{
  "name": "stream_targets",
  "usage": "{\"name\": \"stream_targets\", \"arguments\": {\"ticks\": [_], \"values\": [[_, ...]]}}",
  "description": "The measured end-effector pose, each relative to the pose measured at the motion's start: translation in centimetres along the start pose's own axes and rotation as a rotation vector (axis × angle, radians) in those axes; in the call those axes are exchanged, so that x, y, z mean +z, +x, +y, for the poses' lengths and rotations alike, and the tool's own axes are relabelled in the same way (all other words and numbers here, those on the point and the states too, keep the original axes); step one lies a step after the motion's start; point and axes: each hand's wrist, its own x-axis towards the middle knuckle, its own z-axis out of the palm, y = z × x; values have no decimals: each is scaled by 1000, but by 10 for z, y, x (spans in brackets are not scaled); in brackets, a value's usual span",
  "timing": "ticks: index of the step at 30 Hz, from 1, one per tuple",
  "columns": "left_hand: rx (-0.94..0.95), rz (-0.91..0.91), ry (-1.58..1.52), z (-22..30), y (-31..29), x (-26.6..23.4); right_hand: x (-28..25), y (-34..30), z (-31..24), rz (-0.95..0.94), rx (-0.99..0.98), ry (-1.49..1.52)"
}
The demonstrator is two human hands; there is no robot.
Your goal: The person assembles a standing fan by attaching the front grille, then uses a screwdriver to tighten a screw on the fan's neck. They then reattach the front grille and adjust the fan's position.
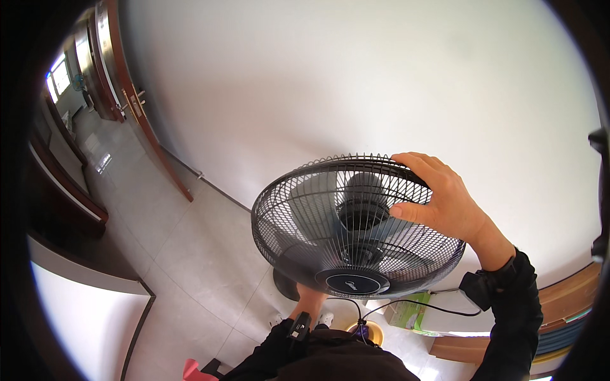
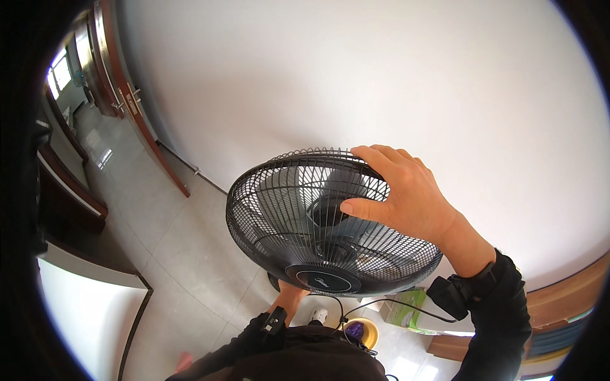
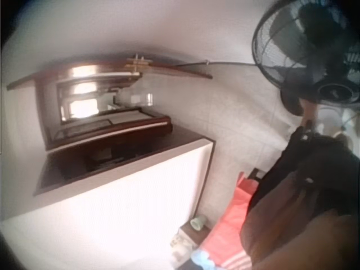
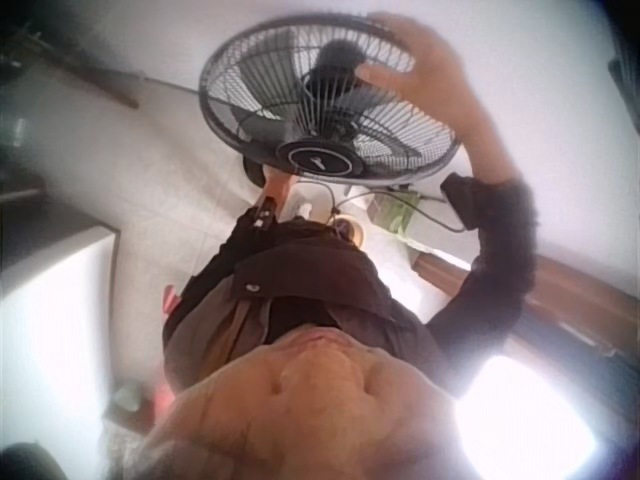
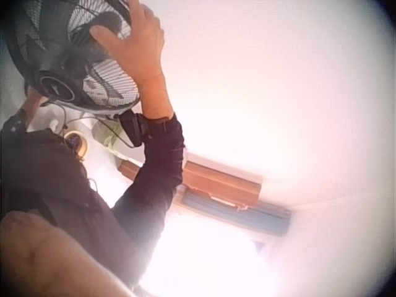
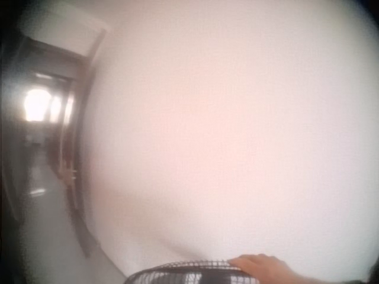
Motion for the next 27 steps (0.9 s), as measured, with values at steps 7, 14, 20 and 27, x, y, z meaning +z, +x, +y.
{"name": "stream_targets", "arguments": {"ticks": [7,14,20,27], "values": [[108,108,-56,-5,7,12,0,0,7,-28,55,116],[-377,3,-2547,19,4,3,6,5,8,-73,130,223],[21,259,-1880,17,9,-2,8,0,12,-15,92,150],[-292,109,-2622,28,4,-21,12,-1,15,-14,61,111]]}}
